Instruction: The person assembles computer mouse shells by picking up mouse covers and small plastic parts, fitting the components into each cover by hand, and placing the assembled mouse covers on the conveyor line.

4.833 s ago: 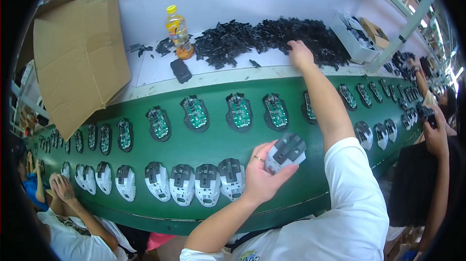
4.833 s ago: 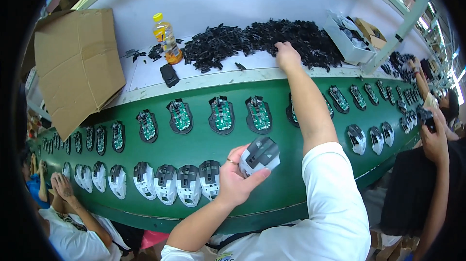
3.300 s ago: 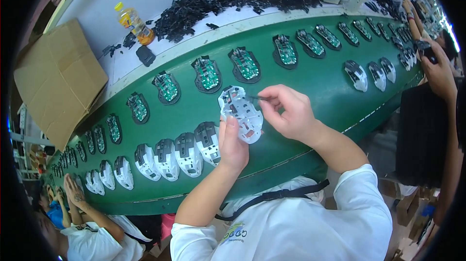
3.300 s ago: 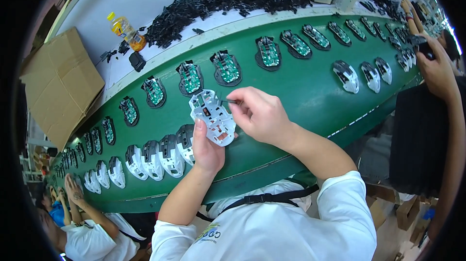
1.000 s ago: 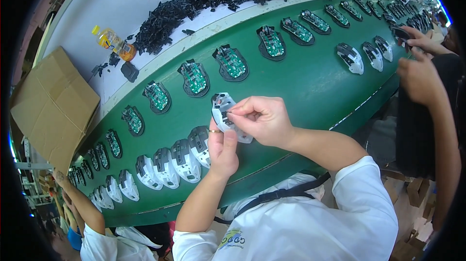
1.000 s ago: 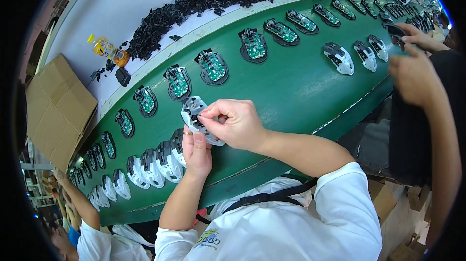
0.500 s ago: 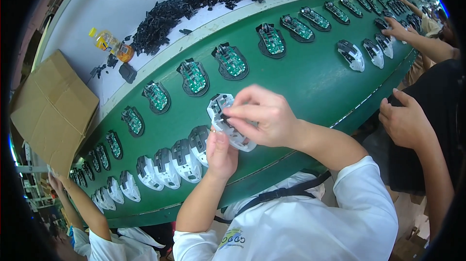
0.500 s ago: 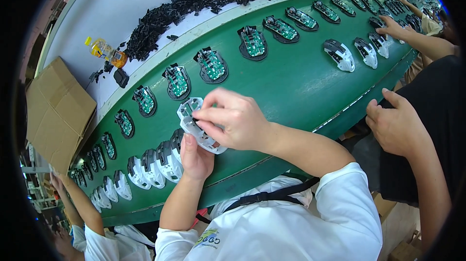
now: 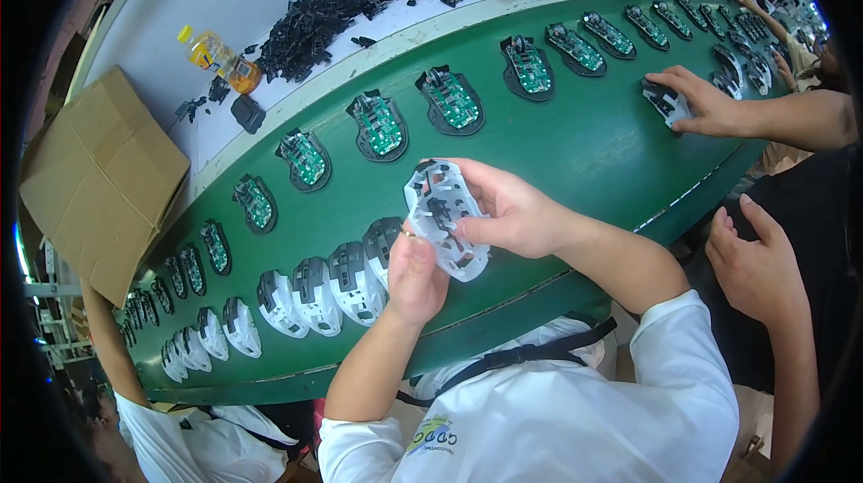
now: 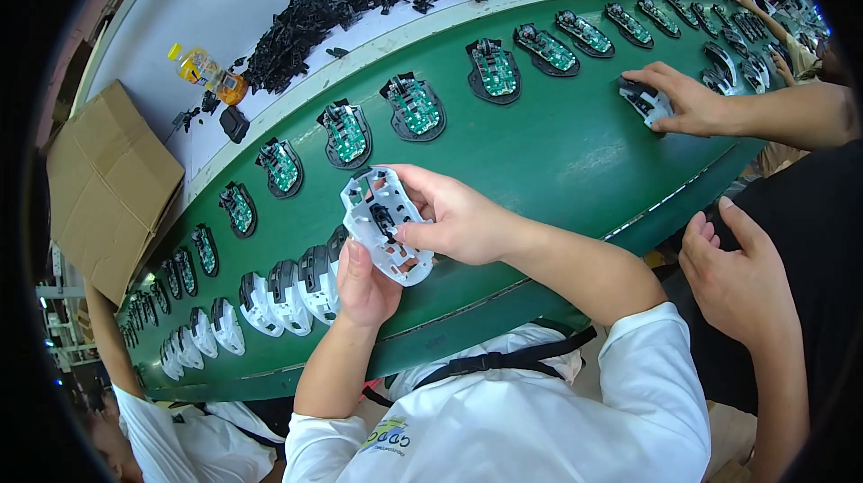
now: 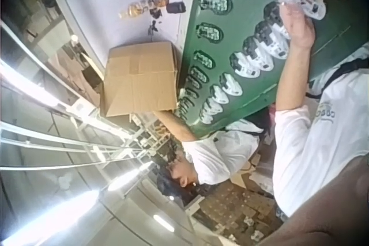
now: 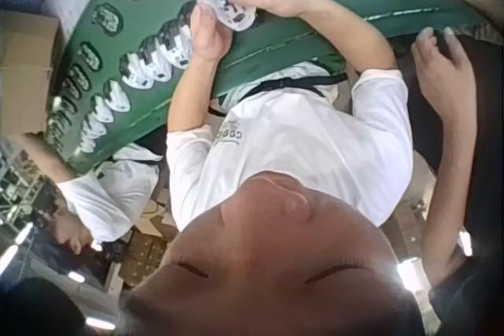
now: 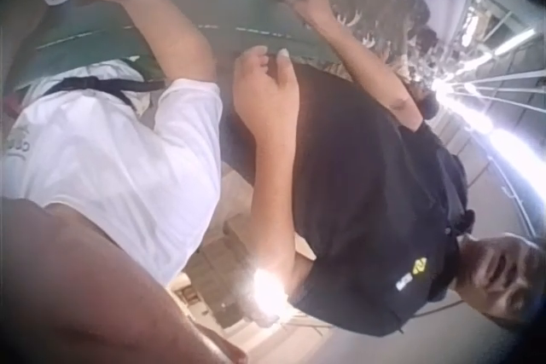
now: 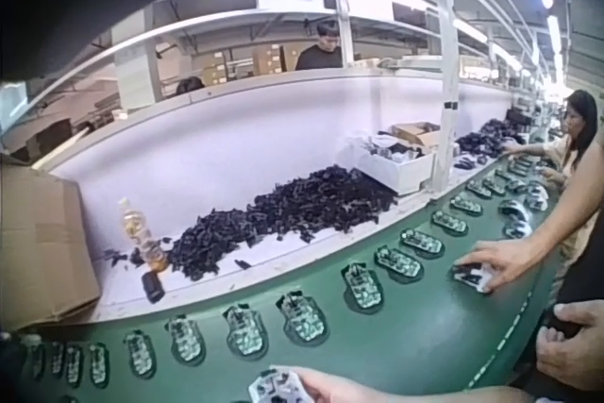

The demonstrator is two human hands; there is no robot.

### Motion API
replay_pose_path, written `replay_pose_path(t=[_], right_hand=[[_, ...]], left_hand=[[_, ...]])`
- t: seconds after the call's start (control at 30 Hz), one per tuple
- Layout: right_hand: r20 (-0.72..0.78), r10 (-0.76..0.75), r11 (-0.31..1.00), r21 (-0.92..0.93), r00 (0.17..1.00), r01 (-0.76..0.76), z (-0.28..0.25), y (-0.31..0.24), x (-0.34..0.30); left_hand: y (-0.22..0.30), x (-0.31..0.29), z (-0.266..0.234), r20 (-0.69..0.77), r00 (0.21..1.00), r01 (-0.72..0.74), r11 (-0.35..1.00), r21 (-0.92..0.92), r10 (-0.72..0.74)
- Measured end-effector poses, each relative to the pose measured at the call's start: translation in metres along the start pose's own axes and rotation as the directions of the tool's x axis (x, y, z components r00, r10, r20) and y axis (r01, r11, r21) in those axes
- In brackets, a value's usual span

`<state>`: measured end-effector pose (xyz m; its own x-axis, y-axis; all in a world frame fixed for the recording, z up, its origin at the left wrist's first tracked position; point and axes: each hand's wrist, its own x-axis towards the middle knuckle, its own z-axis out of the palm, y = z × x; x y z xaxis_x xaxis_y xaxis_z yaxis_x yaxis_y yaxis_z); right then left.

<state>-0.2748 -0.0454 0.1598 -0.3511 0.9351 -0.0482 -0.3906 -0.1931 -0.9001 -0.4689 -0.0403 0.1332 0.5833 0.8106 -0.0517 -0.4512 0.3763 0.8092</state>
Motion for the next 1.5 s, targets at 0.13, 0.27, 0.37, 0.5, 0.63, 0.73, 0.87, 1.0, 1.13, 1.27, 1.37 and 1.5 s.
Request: replay_pose_path(t=[0.13,0.27,0.37,0.5,0.63,0.73,0.87,1.0,1.13,1.27,1.37,1.5], right_hand=[[0.001,-0.029,0.999,-0.029,1.0,0.029,0.008,-0.002,0.0],[-0.052,-0.074,0.99,-0.123,0.996,0.067,0.015,0.003,-0.002],[-0.077,-0.082,0.977,-0.203,0.994,0.065,0.016,0.005,-0.003],[-0.089,-0.053,0.996,-0.071,0.995,0.047,0.018,0.005,-0.001],[-0.096,-0.05,0.997,-0.057,0.994,0.044,0.018,0.004,-0.002],[-0.061,0.145,0.988,-0.043,0.988,-0.147,0.017,-0.005,-0.002],[-0.116,0.109,0.993,-0.028,0.987,-0.113,0.015,0.004,0.0],[-0.12,0.046,0.999,-0.019,0.992,-0.048,0.021,-0.001,0.002],[-0.124,-0.085,0.996,-0.008,0.989,0.085,0.031,0.003,0.002],[-0.084,-0.143,0.989,-0.057,0.986,0.138,0.024,0.003,-0.001],[0.152,0.017,0.994,0.107,0.988,-0.033,0.011,-0.012,-0.005],[-0.011,-0.228,0.959,-0.174,0.973,0.223,0.007,-0.003,-0.002]], left_hand=[[0.001,-0.004,-0.001,0.02,1.0,0.022,1.0,-0.018,-0.022],[0.003,-0.006,0.004,-0.033,0.999,-0.007,0.995,0.097,0.01],[0.002,-0.003,0.004,-0.041,0.999,-0.021,0.995,0.095,0.025],[0.006,-0.001,0.001,-0.017,1.0,0.028,0.995,0.098,-0.026],[0.003,-0.001,-0.001,0.023,0.998,0.06,0.996,-0.061,-0.058],[0.005,0.0,0.001,0.044,0.997,0.069,0.993,-0.099,-0.065],[0.008,0.002,0.007,-0.015,0.995,0.09,0.98,-0.176,-0.094],[0.007,0.002,0.005,0.005,0.996,0.091,0.987,-0.134,-0.091],[0.014,-0.003,0.003,-0.017,1.0,0.014,0.999,0.046,-0.014],[0.017,0.002,0.007,0.005,1.0,-0.006,0.999,-0.031,0.006],[0.027,0.003,0.01,-0.035,0.998,0.05,0.97,-0.237,-0.06],[0.03,0.004,0.003,0.13,0.975,0.222,0.719,-0.659,-0.181]])
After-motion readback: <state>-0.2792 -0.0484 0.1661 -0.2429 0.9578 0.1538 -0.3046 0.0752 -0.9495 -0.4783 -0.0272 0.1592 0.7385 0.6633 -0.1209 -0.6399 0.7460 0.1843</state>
